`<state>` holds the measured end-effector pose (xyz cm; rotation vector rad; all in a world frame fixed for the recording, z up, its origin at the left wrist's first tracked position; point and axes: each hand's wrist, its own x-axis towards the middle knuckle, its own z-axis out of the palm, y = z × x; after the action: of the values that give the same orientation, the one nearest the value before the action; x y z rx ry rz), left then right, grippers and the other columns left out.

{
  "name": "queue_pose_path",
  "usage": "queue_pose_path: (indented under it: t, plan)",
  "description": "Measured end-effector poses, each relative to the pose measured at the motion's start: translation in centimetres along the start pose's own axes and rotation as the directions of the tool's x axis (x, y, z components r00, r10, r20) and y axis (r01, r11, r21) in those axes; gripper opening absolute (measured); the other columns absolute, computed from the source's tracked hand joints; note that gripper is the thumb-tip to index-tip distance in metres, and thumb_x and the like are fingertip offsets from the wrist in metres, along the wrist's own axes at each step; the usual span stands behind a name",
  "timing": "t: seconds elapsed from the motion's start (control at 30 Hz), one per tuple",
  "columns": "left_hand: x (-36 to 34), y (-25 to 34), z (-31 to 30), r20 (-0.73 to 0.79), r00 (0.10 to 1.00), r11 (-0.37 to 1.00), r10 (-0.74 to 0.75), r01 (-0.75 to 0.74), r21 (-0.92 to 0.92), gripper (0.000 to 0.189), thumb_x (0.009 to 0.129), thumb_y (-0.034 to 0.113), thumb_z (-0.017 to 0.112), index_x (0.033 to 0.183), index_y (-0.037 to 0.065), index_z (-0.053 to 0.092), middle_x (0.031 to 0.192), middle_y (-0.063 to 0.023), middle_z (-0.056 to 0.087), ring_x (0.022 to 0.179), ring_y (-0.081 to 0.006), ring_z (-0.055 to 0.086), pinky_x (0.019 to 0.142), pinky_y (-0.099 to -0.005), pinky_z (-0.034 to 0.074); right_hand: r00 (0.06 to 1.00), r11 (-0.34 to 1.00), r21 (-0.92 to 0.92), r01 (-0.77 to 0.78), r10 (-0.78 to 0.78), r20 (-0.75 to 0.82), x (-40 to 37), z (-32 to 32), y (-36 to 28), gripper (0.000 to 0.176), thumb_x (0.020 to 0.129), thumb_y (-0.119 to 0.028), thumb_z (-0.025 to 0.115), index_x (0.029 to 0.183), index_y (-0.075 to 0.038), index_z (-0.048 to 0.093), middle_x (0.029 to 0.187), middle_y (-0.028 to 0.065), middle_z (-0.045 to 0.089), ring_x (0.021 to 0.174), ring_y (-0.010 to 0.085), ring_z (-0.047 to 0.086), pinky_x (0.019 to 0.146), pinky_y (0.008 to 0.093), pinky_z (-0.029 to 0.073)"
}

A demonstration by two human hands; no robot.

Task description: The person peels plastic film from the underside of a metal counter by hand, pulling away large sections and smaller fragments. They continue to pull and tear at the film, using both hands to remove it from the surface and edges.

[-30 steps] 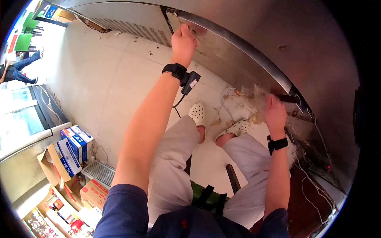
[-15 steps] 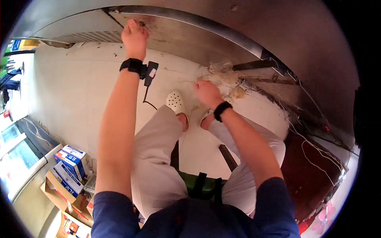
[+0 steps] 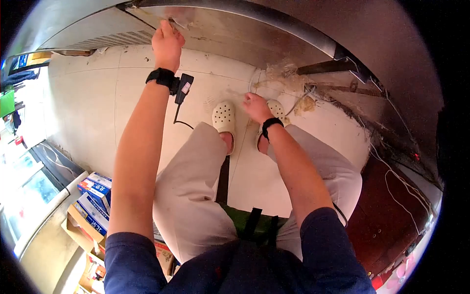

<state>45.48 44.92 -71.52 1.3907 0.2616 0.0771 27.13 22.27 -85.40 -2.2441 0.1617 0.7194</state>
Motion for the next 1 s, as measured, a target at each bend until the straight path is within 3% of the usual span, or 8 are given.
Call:
queue_pose_path:
  t: [0.07, 0.13, 0.3, 0.4, 0.5, 0.57, 0.73, 1.0]
  plan:
    - [-0.5, -3.5, -1.4, 0.051, 0.997, 0.972, -0.05, 0.037, 0.233, 0.04, 0.099, 0.031, 0.038, 0.071, 0.005, 0.045, 0.06, -0.006, 0.047, 0.053, -0.0192, 0.044, 0.052, -0.0331, 0.039, 0.999, 0.997, 0.068, 0.043, -0.043, -0.007, 0.0, 0.5, 0.5, 0.035, 0.086, -0.022, 0.053, 0.115, -0.004, 0.058, 0.113, 0.0185, 0.061, 0.105, 0.0321, 0.057, 0.091, 0.0388, 0.046]
    - [-2.1, -11.8, -5.3, 0.197, 0.972, 0.515, 0.126, -0.234, 0.824, 0.043, 0.097, 0.033, 0.041, 0.077, -0.002, 0.056, 0.069, -0.0191, 0.06, 0.063, -0.0338, 0.056, 0.061, -0.0419, 0.044, 0.996, 0.985, 0.172, -0.003, 0.019, -0.088, 0.8, 1.8, 1.5, 0.041, 0.085, -0.022, 0.053, 0.123, -0.006, 0.055, 0.119, 0.0188, 0.058, 0.109, 0.0316, 0.056, 0.094, 0.0378, 0.044]
    - [-6.6, -13.0, -7.7, 0.137, 0.864, 0.49, -0.485, 0.139, 0.86, 0.04, 0.091, 0.035, 0.049, 0.089, -0.001, 0.064, 0.078, -0.0232, 0.063, 0.079, -0.0407, 0.06, 0.073, -0.044, 0.047, 0.999, 1.0, -0.013, 0.022, -0.023, -0.033, 1.0, 2.2, 1.8, 0.044, 0.086, -0.023, 0.052, 0.125, -0.004, 0.052, 0.119, 0.0207, 0.058, 0.107, 0.0334, 0.057, 0.094, 0.0396, 0.043]
    - [-6.2, -10.9, -7.1, 0.108, 0.933, 0.455, -0.343, 0.065, 0.888, 0.038, 0.088, 0.037, 0.054, 0.087, 0.001, 0.066, 0.077, -0.0219, 0.063, 0.077, -0.0389, 0.061, 0.072, -0.0432, 0.048, 0.998, 0.978, -0.208, -0.028, 0.038, 0.042, 2.0, 2.2, -1.1, 0.045, 0.088, -0.026, 0.049, 0.126, -0.002, 0.05, 0.116, 0.0225, 0.058, 0.104, 0.0356, 0.058, 0.093, 0.042, 0.044]
    - [-6.1, -8.9, -6.3, 0.089, 0.942, 0.574, -0.323, 0.121, 0.81, 0.034, 0.086, 0.035, 0.059, 0.085, 0.001, 0.065, 0.07, -0.012, 0.062, 0.064, -0.0219, 0.057, 0.06, -0.0358, 0.046, 0.996, 1.0, -0.014, -0.01, 0.009, -0.086, 2.7, -1.2, -7.9, 0.044, 0.089, -0.029, 0.05, 0.125, -0.004, 0.05, 0.112, 0.0213, 0.06, 0.098, 0.0338, 0.06, 0.088, 0.0409, 0.046]
    - [-6.1, -8.5, -5.6, 0.072, 0.932, 0.66, -0.356, 0.196, 0.725, 0.035, 0.089, 0.033, 0.058, 0.082, -0.001, 0.063, 0.064, -0.0053, 0.058, 0.057, -0.0136, 0.052, 0.053, -0.0325, 0.042, 0.993, 0.833, 0.546, 0.093, -0.041, -0.106, 3.2, -2.4, -13.2, 0.039, 0.089, -0.028, 0.054, 0.118, -0.003, 0.054, 0.1, 0.0175, 0.065, 0.09, 0.0284, 0.063, 0.082, 0.0371, 0.048]
    - [-6.4, -6.5, -4.2, 0.298, 0.736, 0.777, -0.608, 0.628, 0.034, 0.019, 0.092, 0.019, 0.053, 0.098, 0.002, 0.054, 0.076, -0.0029, 0.053, 0.062, -0.0122, 0.047, 0.059, -0.0284, 0.042, 0.927, 0.845, 0.382, 0.373, -0.326, -0.184, 4.7, -3.4, -16.4, 0.029, 0.088, -0.02, 0.059, 0.105, 0.003, 0.059, 0.089, 0.0115, 0.066, 0.081, 0.0206, 0.065, 0.073, 0.0309, 0.051]
    - [-5.8, -1.7, -7.6, 0.439, 0.684, 0.711, -0.582, 0.691, -0.135, 0.03, 0.093, 0.03, 0.055, 0.11, 0.005, 0.051, 0.086, -0.0039, 0.057, 0.071, -0.0138, 0.054, 0.066, -0.0276, 0.046, 0.963, 0.592, 0.764, 0.257, -0.222, -0.152, 4.6, -2.5, -17.0, 0.022, 0.09, -0.014, 0.057, 0.106, 0.0, 0.062, 0.089, 0.0082, 0.065, 0.074, 0.013, 0.064, 0.065, 0.0257, 0.052]
